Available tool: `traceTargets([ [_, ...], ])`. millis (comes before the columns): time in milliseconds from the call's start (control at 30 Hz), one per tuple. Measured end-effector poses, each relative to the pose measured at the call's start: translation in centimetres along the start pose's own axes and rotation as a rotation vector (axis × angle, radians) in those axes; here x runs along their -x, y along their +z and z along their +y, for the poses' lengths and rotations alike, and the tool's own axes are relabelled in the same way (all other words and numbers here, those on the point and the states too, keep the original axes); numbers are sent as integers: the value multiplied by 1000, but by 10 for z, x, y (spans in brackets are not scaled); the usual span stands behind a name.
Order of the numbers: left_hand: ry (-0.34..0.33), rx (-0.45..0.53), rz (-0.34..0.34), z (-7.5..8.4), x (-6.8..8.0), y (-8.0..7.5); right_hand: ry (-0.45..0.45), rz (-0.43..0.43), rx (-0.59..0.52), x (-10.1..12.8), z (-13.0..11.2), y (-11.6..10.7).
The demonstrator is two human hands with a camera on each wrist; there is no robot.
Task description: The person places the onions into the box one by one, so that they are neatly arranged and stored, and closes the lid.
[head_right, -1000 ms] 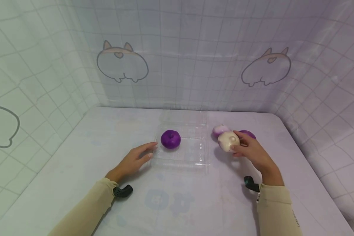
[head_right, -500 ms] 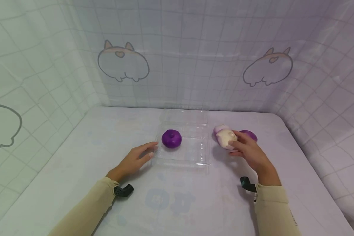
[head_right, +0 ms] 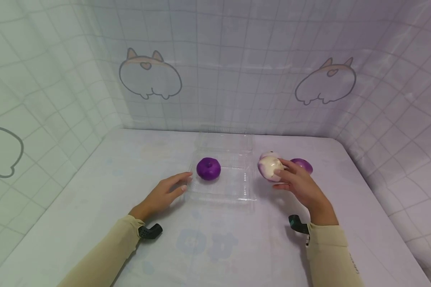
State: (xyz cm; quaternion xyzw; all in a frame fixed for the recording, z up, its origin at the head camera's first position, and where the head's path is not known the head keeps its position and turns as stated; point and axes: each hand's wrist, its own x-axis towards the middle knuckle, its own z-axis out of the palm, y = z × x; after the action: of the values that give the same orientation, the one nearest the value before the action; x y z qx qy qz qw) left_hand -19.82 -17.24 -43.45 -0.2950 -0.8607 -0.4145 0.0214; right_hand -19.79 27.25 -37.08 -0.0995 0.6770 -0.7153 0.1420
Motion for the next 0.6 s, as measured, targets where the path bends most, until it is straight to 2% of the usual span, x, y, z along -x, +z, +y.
traceTargets([
  [400,3,-9,-5,-3,-1,0,14,-1,27,-2,-7,11],
  [600,0,-6,-10,-3,0,0,-10,-22,16,-1,-13,19],
])
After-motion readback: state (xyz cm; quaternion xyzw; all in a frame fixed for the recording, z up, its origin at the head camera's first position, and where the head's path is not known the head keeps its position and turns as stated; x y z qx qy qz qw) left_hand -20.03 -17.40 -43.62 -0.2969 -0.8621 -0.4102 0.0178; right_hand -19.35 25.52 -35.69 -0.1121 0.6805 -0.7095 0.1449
